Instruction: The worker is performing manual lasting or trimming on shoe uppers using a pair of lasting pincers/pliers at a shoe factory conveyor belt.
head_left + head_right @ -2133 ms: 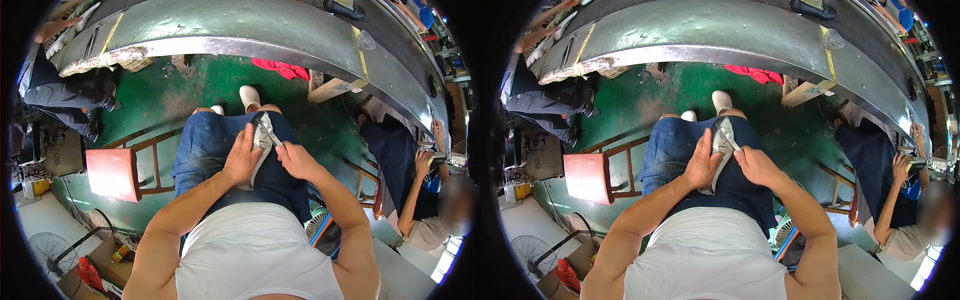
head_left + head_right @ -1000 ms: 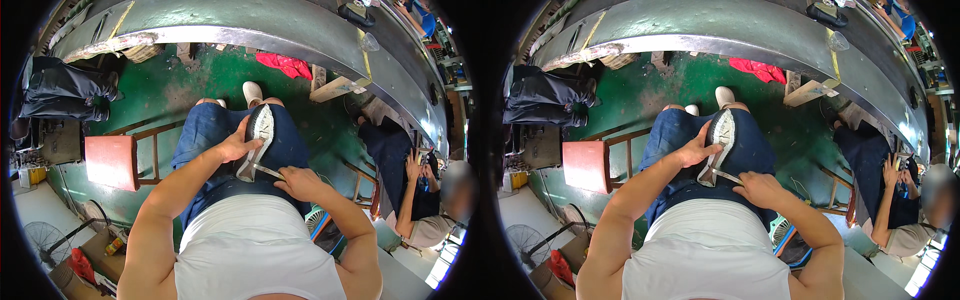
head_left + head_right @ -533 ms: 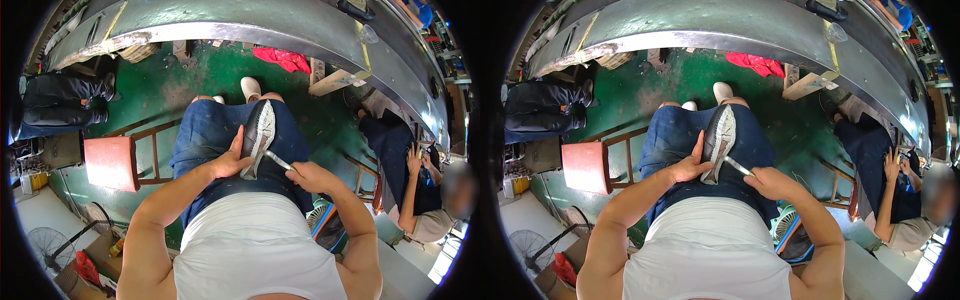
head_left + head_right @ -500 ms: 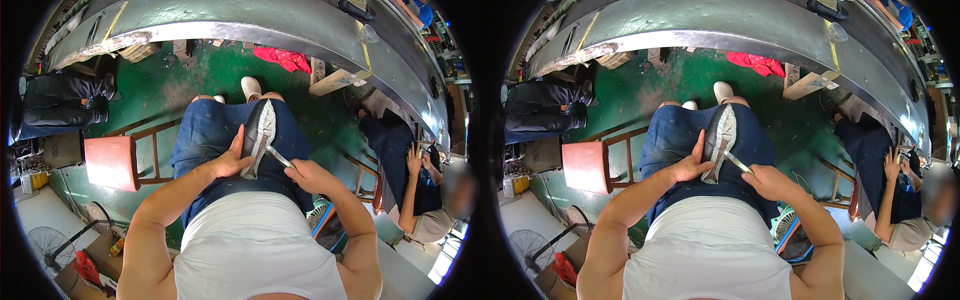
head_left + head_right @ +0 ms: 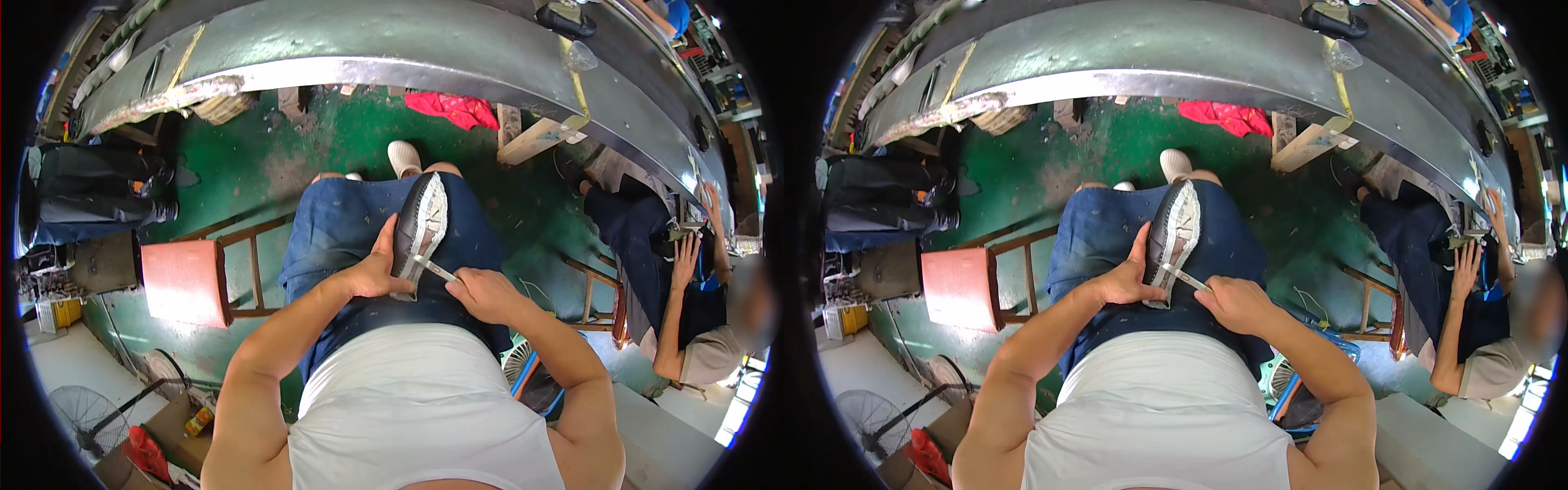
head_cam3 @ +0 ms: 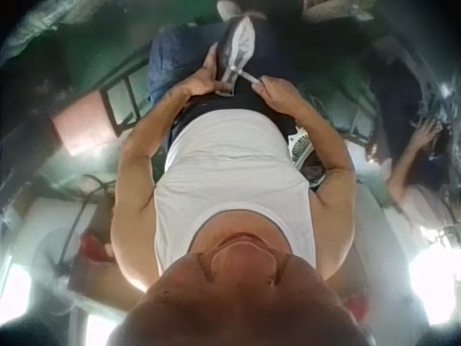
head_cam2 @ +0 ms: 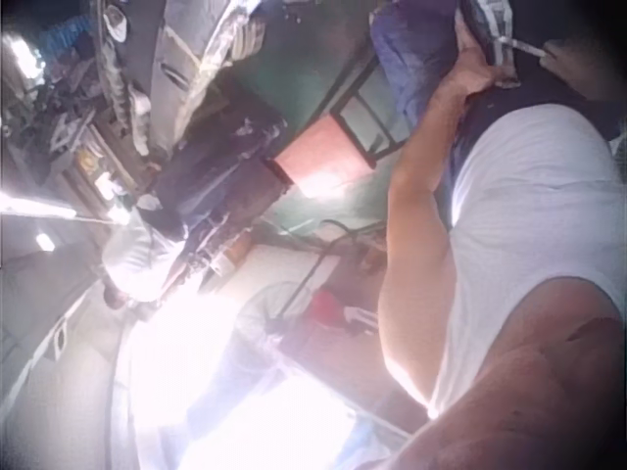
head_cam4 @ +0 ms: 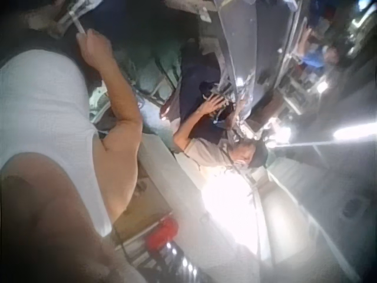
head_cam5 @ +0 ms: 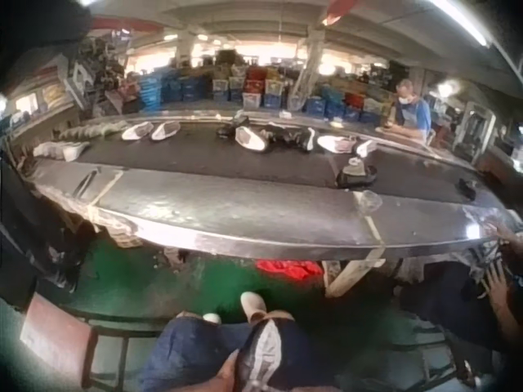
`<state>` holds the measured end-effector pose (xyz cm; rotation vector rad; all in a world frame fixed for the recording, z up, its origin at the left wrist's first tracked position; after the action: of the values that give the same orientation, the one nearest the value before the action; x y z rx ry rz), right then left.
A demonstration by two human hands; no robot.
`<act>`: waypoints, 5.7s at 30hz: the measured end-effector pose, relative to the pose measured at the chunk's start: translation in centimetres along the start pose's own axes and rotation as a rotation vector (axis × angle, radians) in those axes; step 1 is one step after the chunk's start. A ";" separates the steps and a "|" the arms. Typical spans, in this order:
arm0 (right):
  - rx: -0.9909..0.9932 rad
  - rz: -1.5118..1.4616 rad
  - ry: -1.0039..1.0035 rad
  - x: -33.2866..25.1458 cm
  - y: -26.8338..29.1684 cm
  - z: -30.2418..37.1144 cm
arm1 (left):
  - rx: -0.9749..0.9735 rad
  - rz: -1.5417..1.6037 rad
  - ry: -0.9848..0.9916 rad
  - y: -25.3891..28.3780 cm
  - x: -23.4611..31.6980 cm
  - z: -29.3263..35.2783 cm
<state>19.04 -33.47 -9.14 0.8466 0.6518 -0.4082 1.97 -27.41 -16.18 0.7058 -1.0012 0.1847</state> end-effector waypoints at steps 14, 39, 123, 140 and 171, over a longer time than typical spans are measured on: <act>0.264 -0.031 -0.019 1.9 -0.4 4.5 | 0.117 1.320 -0.250 10.4 9.1 -2.1; 0.503 -1.423 0.284 -5.4 30.0 -13.0 | 0.310 0.863 -0.204 25.5 15.2 -21.6; 1.151 0.057 0.098 2.6 59.5 -49.9 | 1.242 -0.864 0.077 71.0 3.7 -51.6; 0.703 -0.682 0.435 -8.1 51.9 -47.4 | 0.274 1.019 -0.083 53.6 6.6 -39.5; 0.490 -1.306 0.310 -9.9 37.9 -29.5 | 0.496 0.678 -0.295 34.9 6.6 -7.7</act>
<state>22.74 13.58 4.14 0.8519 1.3984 -1.6856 -4.72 3.02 2.62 0.8305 -1.4786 0.9680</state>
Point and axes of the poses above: each hand's wrist, its own z-axis away from the middle knuckle, its own y-axis out of the back of the hand, x = y × z, the point moved 8 cm from there along -z, towards the middle knuckle, and after that the axes turned 15 degrees about -z, right-handed, at the moved point
